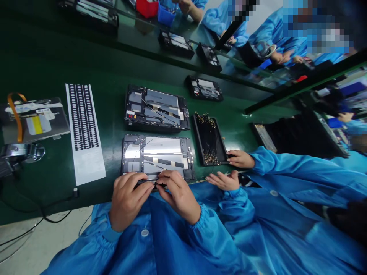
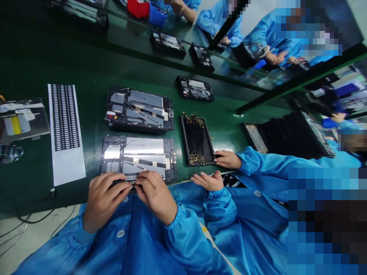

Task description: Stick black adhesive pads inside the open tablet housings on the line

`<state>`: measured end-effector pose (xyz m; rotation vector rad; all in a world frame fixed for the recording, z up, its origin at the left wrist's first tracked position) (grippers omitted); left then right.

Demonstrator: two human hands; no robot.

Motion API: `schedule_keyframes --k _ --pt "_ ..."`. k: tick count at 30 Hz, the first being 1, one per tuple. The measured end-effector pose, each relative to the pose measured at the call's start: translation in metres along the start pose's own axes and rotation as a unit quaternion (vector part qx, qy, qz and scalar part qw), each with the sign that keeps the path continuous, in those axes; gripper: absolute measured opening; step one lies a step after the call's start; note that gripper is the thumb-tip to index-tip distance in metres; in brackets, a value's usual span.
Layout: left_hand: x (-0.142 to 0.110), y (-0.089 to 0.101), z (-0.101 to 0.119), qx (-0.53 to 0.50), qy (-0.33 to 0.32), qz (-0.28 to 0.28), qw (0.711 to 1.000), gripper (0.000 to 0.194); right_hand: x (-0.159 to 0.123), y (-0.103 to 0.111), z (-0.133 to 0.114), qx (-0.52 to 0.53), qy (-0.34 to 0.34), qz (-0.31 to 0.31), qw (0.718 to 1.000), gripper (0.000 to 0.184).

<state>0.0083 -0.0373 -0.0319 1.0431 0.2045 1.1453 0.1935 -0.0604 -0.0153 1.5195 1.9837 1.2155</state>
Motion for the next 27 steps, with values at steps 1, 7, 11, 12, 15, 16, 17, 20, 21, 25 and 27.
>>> schedule_keyframes --k 1,7,11,12,15,16,17,20,21,25,27 --pt "0.0 0.0 0.0 0.0 0.001 0.0 1.0 0.009 0.0 0.0 0.0 -0.001 0.001 0.001 1.0 0.012" --pt "0.002 0.0 0.001 -0.003 -0.003 -0.002 1.0 0.005 0.0 -0.001 0.001 -0.004 -0.002 -0.013 1.0 0.012" --pt "0.002 0.001 0.0 0.0 -0.005 -0.005 1.0 0.007 0.0 -0.003 0.002 -0.025 0.014 -0.012 1.0 0.015" --pt "0.002 0.001 -0.001 0.002 -0.009 -0.005 1.0 0.008 -0.002 -0.005 0.002 -0.035 0.022 -0.01 0.999 0.018" --pt "0.0 0.002 -0.005 0.008 -0.03 -0.005 0.999 0.008 -0.01 -0.01 0.003 -0.066 0.046 -0.003 0.997 0.03" --pt "-0.001 0.003 -0.007 0.009 -0.041 -0.007 0.999 0.009 -0.014 -0.012 0.003 -0.071 0.054 0.002 0.996 0.036" --pt "-0.003 0.003 -0.009 0.009 -0.05 -0.011 0.999 0.011 -0.018 -0.014 0.004 -0.073 0.062 0.009 0.995 0.041" --pt "-0.009 0.002 -0.014 0.005 -0.065 -0.021 0.998 0.021 -0.027 -0.019 0.006 -0.071 0.079 0.029 0.994 0.056" --pt "-0.011 0.001 -0.015 0.004 -0.067 -0.021 0.997 0.023 -0.029 -0.02 0.006 -0.073 0.08 0.032 0.994 0.059" --pt "-0.017 0.0 -0.016 0.009 -0.079 -0.012 0.997 0.024 -0.032 -0.022 0.005 -0.095 0.08 0.024 0.992 0.064" --pt "-0.018 0.002 -0.016 0.01 -0.086 -0.006 0.996 0.024 -0.033 -0.022 0.005 -0.106 0.093 0.013 0.99 0.064"
Point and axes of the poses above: each hand's wrist, its own x-axis towards the middle knuckle, its own y-axis out of the back of the hand, z = x × y, the point moved 1 cm from there along x, towards the middle knuckle, and after that the axes turned 6 degrees about -z, right-handed, at the moved point
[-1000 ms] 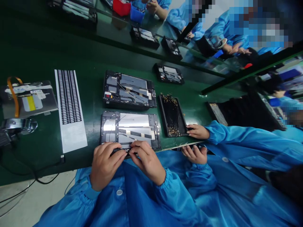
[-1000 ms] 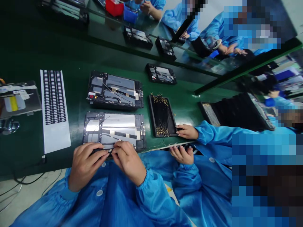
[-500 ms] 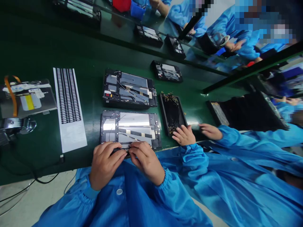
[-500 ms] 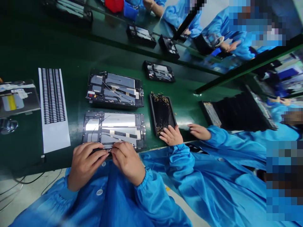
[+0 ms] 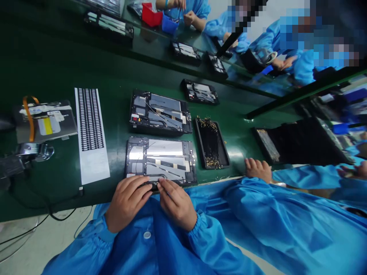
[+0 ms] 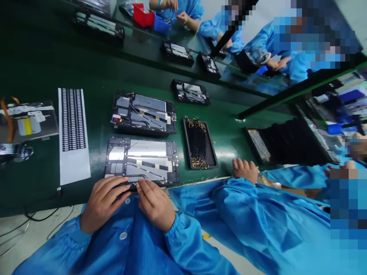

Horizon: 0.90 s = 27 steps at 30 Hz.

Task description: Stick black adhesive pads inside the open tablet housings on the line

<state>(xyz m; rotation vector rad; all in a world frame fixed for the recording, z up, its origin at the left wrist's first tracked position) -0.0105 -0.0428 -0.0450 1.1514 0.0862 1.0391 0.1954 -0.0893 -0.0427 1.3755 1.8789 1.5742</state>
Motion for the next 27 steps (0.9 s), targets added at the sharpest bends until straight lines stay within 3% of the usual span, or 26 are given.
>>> schedule_keyframes --k 5,11,15,18,21,24,27 --pt "0.001 0.005 0.0 0.012 -0.011 0.007 1.0 0.024 -0.003 0.0 0.006 -0.001 0.037 -0.011 0.999 0.065" --pt "-0.001 0.006 0.002 -0.014 -0.011 0.02 1.0 0.024 -0.004 -0.001 0.003 0.035 -0.012 0.006 0.999 0.065" --pt "-0.013 0.023 0.001 -0.016 0.012 0.047 0.999 0.024 0.012 0.018 -0.008 0.019 -0.008 -0.017 1.0 0.051" --pt "-0.023 0.044 -0.018 0.037 0.107 0.073 0.991 0.025 0.057 0.037 -0.012 0.065 -0.022 -0.056 0.996 0.03" --pt "-0.028 0.061 -0.055 0.095 0.213 0.083 0.969 0.03 0.132 0.032 -0.018 0.086 0.053 -0.104 0.989 0.018" --pt "-0.026 0.066 -0.092 0.123 0.244 0.059 0.96 0.037 0.205 -0.007 -0.025 0.017 0.133 -0.206 0.969 0.009" --pt "-0.022 0.059 -0.113 0.135 0.239 0.044 0.961 0.041 0.247 -0.051 -0.023 -0.068 0.123 -0.267 0.953 0.007"
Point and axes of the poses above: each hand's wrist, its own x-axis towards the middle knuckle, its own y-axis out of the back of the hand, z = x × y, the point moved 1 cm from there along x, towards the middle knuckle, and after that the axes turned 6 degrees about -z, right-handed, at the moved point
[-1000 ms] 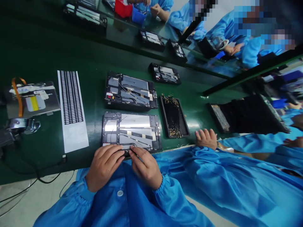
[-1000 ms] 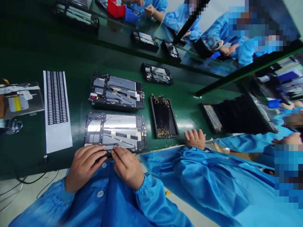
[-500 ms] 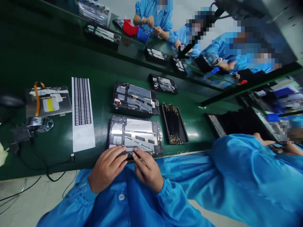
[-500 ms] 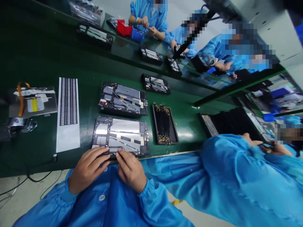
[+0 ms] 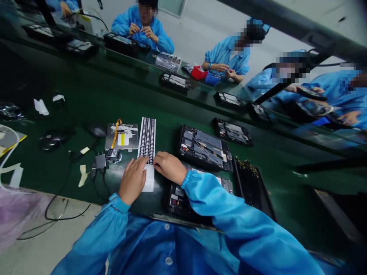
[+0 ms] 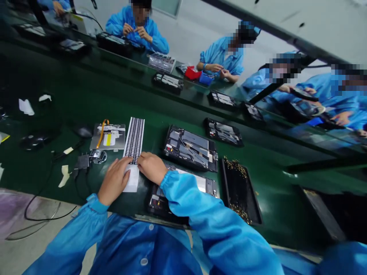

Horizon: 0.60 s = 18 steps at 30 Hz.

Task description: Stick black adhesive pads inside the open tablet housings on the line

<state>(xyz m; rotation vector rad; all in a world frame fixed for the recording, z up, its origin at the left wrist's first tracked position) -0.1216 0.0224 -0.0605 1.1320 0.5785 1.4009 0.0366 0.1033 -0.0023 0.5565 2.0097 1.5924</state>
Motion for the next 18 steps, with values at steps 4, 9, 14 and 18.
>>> schedule_keyframes --k 4,9,14,18 --pt "0.0 -0.01 -0.004 0.003 0.002 0.008 1.0 0.043 0.019 -0.023 0.004 -0.021 -0.006 -0.004 1.0 0.012" --pt "0.0 -0.013 -0.006 -0.003 -0.011 0.006 1.0 0.043 0.031 -0.025 -0.004 -0.013 -0.006 0.0 1.0 0.014" --pt "0.009 -0.011 -0.013 0.008 0.004 -0.054 0.999 0.044 -0.01 0.032 0.014 0.067 -0.002 0.034 0.997 0.014" --pt "0.01 0.001 0.0 0.006 -0.012 -0.021 1.0 0.037 -0.15 0.066 0.026 0.235 -0.042 0.294 0.926 0.008"
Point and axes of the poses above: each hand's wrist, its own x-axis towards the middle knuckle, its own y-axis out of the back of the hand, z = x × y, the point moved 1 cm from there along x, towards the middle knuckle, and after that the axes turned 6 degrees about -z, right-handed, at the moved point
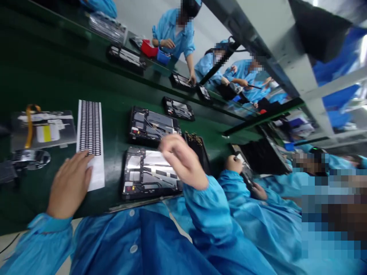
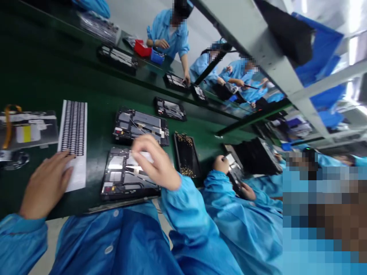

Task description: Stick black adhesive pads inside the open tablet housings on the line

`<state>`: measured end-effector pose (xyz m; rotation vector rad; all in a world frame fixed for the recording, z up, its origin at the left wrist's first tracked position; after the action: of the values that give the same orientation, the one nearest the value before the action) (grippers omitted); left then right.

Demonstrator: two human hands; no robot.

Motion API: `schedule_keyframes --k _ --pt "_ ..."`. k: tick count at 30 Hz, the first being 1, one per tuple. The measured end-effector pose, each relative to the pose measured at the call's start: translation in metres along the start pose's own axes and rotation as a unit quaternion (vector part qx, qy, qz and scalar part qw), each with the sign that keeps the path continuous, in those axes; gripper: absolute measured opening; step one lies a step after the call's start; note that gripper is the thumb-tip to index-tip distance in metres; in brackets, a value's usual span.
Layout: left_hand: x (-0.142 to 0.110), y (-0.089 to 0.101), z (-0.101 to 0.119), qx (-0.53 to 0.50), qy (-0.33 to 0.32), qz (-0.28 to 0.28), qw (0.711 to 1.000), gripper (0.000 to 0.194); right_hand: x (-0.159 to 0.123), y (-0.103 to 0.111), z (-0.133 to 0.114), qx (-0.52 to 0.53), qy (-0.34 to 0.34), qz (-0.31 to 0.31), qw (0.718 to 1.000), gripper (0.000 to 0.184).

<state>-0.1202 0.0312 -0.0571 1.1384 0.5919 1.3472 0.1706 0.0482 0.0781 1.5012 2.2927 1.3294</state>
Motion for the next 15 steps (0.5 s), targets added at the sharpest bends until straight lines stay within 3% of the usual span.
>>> schedule_keyframes --k 2,4,6,8,10,12,15 --pt "-0.007 0.01 0.026 -0.033 0.005 0.072 0.997 0.032 -0.067 0.03 -0.002 -0.006 -0.071 0.058 0.996 0.007" --pt "-0.018 0.016 0.067 -0.073 -0.031 0.119 0.99 0.029 -0.125 0.036 0.003 -0.039 -0.139 0.058 0.988 0.008" --pt "-0.027 0.011 0.115 -0.112 -0.149 0.071 0.98 0.029 -0.162 0.025 0.011 -0.068 -0.167 0.026 0.983 0.01" --pt "-0.034 -0.004 0.157 -0.126 -0.25 0.013 0.96 0.029 -0.178 0.012 0.017 -0.091 -0.164 -0.001 0.982 0.011" --pt "-0.037 -0.025 0.184 -0.113 -0.295 -0.005 0.949 0.027 -0.18 0.003 0.021 -0.114 -0.154 -0.011 0.981 0.01" --pt "-0.036 -0.044 0.196 -0.092 -0.306 -0.004 0.948 0.023 -0.176 -0.001 0.022 -0.134 -0.134 -0.018 0.982 0.009" --pt "-0.033 -0.06 0.195 -0.079 -0.31 -0.013 0.947 0.019 -0.17 -0.003 0.022 -0.162 -0.101 -0.041 0.981 0.008"
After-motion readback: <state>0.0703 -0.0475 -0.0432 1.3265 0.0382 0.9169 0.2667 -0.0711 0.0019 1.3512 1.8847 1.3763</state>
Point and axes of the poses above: each hand's wrist, its own x-axis towards the middle knuckle, its own y-axis out of the back of the hand, z = x × y, the point moved 1 cm from there along x, towards the middle knuckle, and after that the axes turned 6 degrees about -z, right-handed, at the moved point
